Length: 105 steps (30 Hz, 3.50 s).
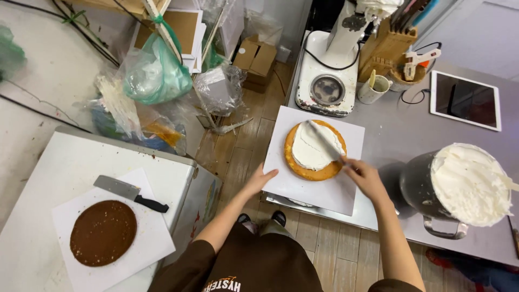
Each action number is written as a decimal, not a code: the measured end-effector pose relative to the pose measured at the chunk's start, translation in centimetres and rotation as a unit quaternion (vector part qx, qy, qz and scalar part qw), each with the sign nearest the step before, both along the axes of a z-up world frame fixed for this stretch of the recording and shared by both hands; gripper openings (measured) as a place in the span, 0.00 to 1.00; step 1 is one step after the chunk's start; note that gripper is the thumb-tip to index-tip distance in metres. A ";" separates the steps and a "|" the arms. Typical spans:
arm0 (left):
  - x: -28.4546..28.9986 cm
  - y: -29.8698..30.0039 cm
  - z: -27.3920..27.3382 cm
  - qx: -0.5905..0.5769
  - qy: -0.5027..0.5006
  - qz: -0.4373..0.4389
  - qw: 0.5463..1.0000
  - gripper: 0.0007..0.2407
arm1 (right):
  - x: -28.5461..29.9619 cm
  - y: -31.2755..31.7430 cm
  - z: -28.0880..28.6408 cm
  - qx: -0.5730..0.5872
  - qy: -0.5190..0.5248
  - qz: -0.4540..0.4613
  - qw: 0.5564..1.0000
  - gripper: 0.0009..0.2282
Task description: Trim and level cake layers, then apply an initial layer of cream/frosting.
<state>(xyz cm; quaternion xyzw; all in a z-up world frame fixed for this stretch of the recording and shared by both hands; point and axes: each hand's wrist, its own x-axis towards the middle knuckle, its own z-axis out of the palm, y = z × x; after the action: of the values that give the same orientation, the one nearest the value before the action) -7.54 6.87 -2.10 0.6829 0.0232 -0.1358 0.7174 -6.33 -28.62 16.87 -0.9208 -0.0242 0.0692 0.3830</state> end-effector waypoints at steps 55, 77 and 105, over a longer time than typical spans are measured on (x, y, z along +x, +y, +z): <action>1.7 -3.7 3.2 0.133 0.018 0.103 0.986 0.23 | -7.3 -25.3 7.9 -0.263 0.073 -0.210 0.939 0.18; 1.4 -4.0 2.5 0.155 0.013 0.110 0.982 0.23 | -15.4 -20.9 8.2 -0.010 0.127 -0.360 0.924 0.19; 1.6 -4.0 2.3 0.101 0.000 0.110 0.989 0.26 | -3.6 -5.6 4.7 -0.211 -0.195 0.060 0.956 0.19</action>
<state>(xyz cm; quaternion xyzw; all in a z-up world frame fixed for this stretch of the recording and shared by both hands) -5.92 2.84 0.24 0.7450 0.1118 -0.0532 0.6554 -9.91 -34.24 21.54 -0.9732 -0.1383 -0.0857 0.1626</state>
